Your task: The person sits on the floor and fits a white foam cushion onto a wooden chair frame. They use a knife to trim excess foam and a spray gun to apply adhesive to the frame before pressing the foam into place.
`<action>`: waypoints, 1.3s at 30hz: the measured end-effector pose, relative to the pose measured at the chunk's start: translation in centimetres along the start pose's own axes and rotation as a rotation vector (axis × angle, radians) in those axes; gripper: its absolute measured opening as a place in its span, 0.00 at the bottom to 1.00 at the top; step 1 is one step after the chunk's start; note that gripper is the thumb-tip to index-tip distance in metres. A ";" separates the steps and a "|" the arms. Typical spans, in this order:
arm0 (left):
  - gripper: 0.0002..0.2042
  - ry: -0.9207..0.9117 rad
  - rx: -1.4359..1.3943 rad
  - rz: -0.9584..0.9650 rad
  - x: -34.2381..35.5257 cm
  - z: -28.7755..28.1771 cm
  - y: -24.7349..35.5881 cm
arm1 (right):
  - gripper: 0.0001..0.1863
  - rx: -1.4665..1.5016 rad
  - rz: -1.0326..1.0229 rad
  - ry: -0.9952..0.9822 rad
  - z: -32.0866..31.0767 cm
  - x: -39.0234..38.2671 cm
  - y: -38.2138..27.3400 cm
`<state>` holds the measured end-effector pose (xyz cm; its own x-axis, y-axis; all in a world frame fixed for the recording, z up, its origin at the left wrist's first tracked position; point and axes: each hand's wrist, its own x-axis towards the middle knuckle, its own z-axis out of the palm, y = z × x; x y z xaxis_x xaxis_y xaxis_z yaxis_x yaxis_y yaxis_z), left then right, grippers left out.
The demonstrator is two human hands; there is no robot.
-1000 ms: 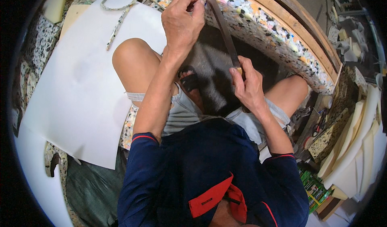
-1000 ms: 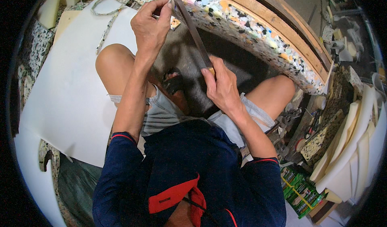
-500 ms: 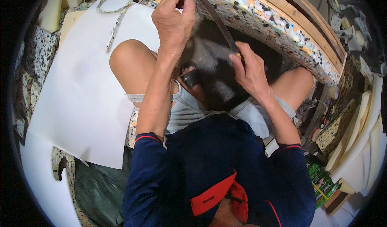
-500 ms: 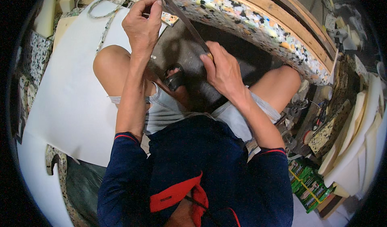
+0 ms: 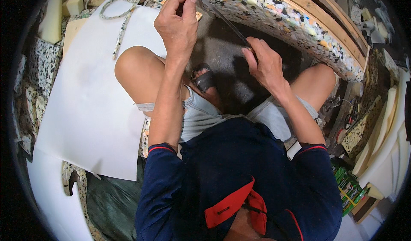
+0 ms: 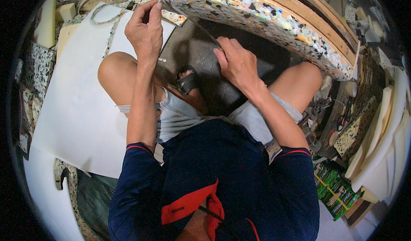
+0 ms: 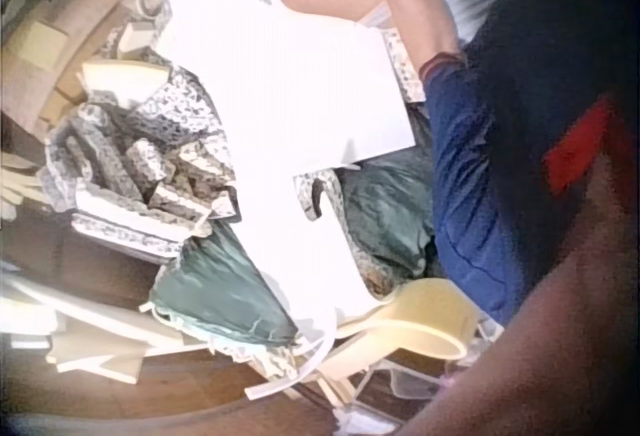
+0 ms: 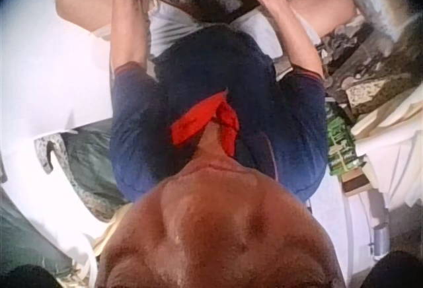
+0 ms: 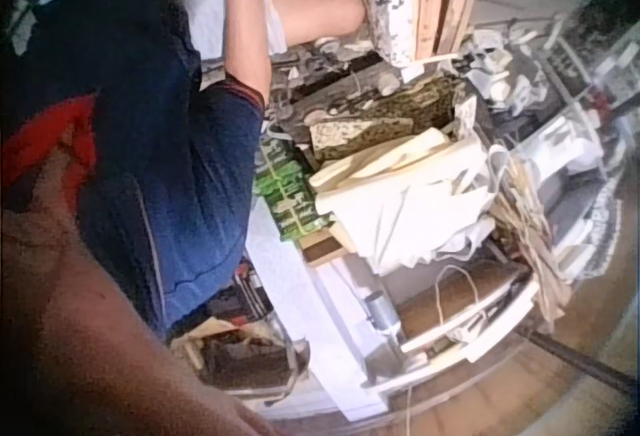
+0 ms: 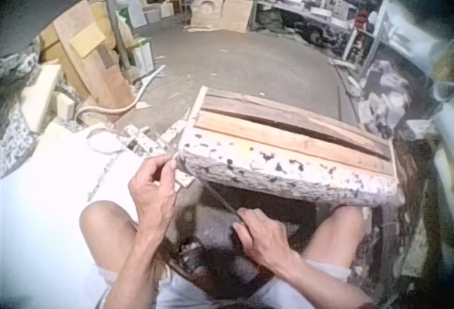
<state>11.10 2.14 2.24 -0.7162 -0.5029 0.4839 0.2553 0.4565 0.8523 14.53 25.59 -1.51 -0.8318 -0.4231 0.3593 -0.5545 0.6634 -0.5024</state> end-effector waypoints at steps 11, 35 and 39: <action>0.09 0.037 -0.041 0.030 -0.4 -0.3 -0.9 | 0.12 -0.145 0.056 -0.070 0.0 -0.8 1.1; 0.08 0.007 -0.051 0.014 -1.7 -2.9 -0.2 | 0.11 -0.285 0.110 -0.147 3.2 -2.0 4.1; 0.08 0.019 -0.043 0.024 -1.7 -3.2 -0.2 | 0.12 -0.325 0.132 -0.156 4.0 -1.5 4.7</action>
<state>14.37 0.56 1.92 -0.6972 -0.5063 0.5075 0.3000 0.4369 0.8480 13.07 26.87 -7.56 -0.9032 -0.3935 0.1715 -0.4263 0.8687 -0.2522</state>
